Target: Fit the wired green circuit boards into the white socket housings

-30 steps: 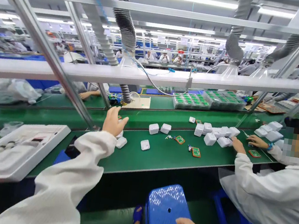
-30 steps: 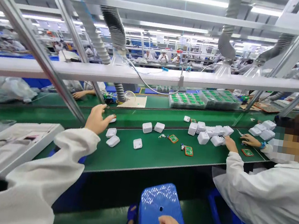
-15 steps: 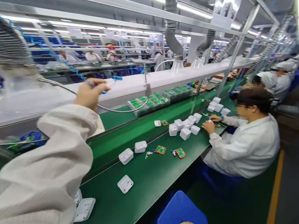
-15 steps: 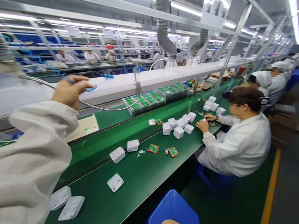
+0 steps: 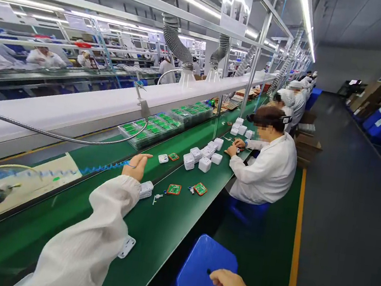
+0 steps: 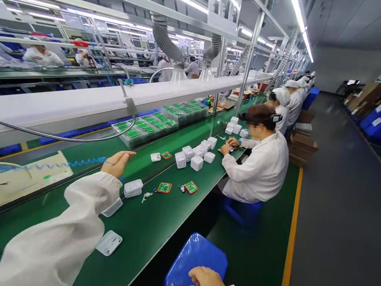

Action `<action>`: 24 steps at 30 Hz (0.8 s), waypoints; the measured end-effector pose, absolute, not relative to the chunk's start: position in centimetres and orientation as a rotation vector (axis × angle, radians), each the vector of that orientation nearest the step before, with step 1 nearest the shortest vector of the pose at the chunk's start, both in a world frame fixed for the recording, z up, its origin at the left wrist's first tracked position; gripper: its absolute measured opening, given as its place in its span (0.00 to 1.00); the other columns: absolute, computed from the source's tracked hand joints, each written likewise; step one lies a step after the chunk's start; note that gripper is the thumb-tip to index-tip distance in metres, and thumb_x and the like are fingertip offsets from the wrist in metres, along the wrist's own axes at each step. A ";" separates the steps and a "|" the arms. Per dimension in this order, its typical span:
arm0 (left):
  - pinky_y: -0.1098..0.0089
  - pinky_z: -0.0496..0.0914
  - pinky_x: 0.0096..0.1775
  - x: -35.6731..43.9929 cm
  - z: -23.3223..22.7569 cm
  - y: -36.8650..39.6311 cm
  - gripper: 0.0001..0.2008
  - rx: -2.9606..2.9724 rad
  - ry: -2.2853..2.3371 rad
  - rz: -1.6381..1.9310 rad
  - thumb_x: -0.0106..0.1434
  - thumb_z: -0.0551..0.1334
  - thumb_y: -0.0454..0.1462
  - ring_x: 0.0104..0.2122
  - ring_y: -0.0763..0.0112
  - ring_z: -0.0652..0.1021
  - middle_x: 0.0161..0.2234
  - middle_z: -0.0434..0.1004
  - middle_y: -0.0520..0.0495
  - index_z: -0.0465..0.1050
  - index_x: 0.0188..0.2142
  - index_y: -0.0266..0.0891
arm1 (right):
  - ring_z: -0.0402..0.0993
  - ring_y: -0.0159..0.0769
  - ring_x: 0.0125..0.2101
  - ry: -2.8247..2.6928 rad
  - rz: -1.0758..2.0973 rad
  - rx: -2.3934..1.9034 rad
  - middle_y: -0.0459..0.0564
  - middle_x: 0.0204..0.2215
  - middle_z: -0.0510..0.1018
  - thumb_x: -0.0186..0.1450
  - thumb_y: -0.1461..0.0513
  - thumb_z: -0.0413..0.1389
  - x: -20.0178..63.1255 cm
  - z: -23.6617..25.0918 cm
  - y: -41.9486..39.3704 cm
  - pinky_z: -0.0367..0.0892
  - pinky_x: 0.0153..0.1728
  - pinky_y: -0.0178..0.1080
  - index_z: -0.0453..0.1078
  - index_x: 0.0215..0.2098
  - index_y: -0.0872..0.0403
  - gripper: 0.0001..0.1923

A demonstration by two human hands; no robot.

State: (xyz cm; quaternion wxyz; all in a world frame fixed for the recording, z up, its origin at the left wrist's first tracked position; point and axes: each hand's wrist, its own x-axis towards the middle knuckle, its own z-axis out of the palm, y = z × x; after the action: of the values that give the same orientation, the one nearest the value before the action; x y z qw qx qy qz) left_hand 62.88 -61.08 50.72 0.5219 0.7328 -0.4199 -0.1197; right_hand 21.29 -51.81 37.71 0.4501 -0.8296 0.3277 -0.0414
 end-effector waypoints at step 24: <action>0.76 0.53 0.19 35.0 55.6 -49.5 0.17 0.692 -0.283 -0.740 0.68 0.47 0.38 0.12 0.81 0.53 0.14 0.52 0.57 0.71 0.30 0.37 | 0.69 0.30 0.31 0.375 -0.580 -1.828 0.47 0.32 0.71 0.62 0.58 0.52 20.9 43.9 -56.6 0.66 0.34 0.35 0.66 0.37 0.55 0.08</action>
State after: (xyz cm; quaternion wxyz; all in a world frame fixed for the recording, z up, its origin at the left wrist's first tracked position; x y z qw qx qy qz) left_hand 35.02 -49.48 55.59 0.8647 0.3304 -0.1350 -0.3534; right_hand 20.86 -56.60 43.89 0.5595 -0.7753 0.1592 -0.2460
